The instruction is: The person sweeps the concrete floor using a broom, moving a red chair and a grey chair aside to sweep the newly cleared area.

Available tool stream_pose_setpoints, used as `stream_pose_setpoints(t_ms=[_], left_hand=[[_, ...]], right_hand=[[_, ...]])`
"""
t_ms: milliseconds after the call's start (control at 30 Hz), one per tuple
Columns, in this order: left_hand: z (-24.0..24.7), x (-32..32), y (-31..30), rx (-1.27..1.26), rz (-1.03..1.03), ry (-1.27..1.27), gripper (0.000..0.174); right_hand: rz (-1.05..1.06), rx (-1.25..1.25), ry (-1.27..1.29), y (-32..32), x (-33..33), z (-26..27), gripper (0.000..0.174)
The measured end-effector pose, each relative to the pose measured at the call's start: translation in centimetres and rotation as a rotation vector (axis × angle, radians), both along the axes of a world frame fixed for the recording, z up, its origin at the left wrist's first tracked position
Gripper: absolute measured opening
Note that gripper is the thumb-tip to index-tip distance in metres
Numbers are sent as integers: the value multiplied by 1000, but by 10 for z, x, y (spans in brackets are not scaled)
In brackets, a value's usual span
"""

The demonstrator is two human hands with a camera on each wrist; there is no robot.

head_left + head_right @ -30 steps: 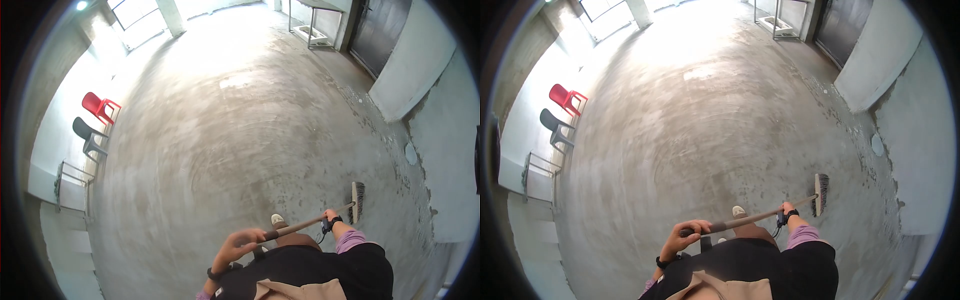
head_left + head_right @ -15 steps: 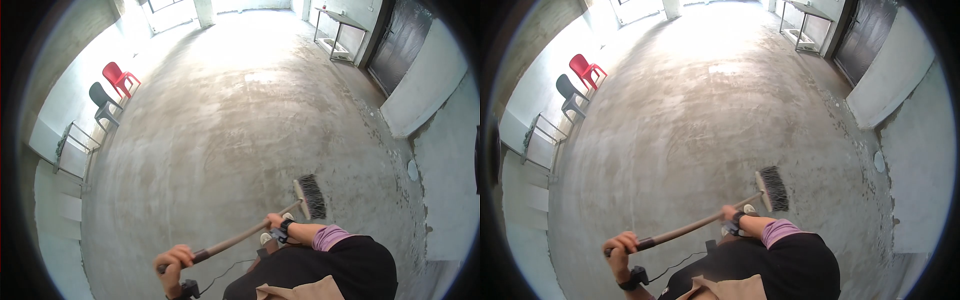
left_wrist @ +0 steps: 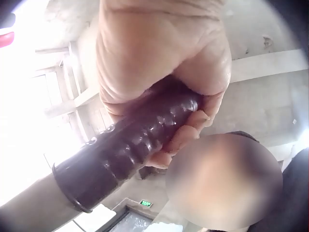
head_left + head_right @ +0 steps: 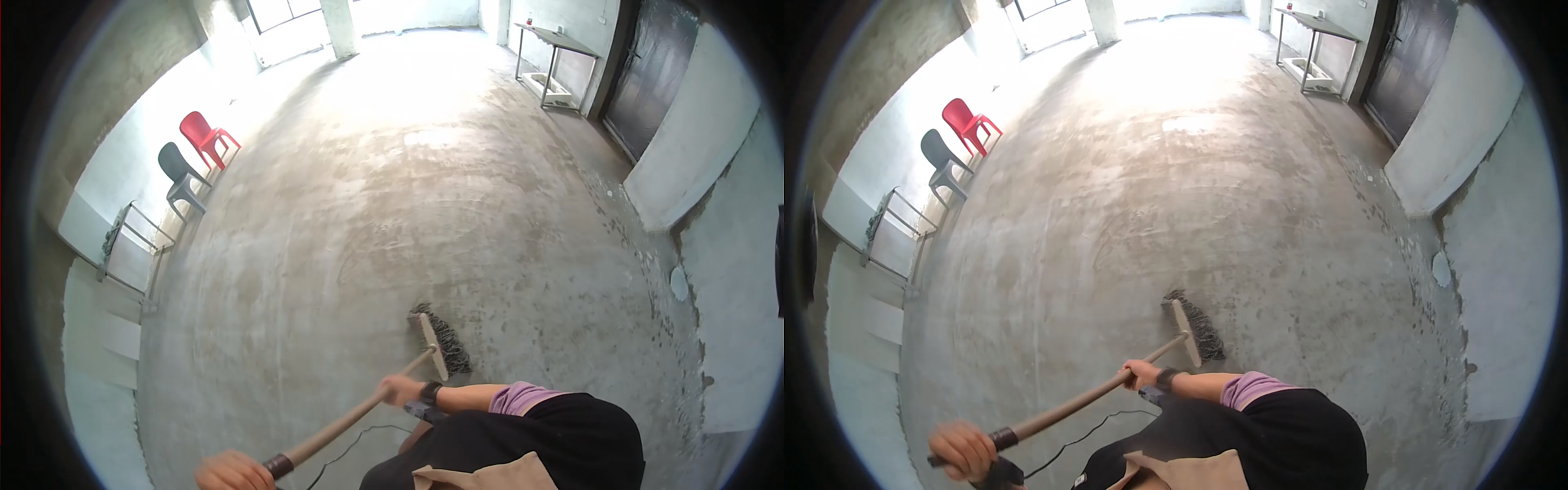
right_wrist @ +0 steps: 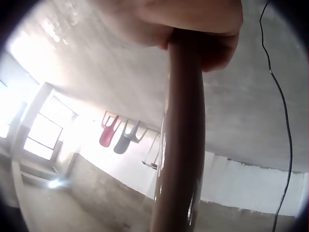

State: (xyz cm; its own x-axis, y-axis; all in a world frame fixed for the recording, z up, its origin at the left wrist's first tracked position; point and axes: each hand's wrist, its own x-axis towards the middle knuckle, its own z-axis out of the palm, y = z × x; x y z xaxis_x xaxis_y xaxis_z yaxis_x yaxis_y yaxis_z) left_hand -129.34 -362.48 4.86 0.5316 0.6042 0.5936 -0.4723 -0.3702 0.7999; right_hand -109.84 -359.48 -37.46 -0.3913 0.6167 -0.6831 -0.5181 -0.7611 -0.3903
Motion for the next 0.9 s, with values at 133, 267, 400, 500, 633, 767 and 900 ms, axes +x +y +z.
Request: stream_pose_setpoints(t_ms=[133, 267, 400, 500, 633, 767, 900], left_hand=[[-30, 19, 23, -144, -100, -81, 39], [-70, 66, 29, -228, -39, -105, 42], [-128, 137, 12, -376, 24, -88, 24], [-189, 193, -12, -531, -42, -96, 20], [-240, 264, -64, -699, -6, 123, 17], [-269, 310, -104, -714, -167, 416, 12], [-263, 348, -142, -767, -350, 544, 6]], right_hand=[[-18, 184, 18, -23, 69, -27, 12], [-342, -284, 295, -46, 139, -86, 18], [-408, -241, 29, -114, 235, -87, 22], [-327, -186, -69, -184, 316, -140, 26], [-495, -372, -211, -294, 405, -180, 29], [-550, -401, -363, -404, 476, -212, 25], [-691, -551, -388, -480, 502, -186, 18]])
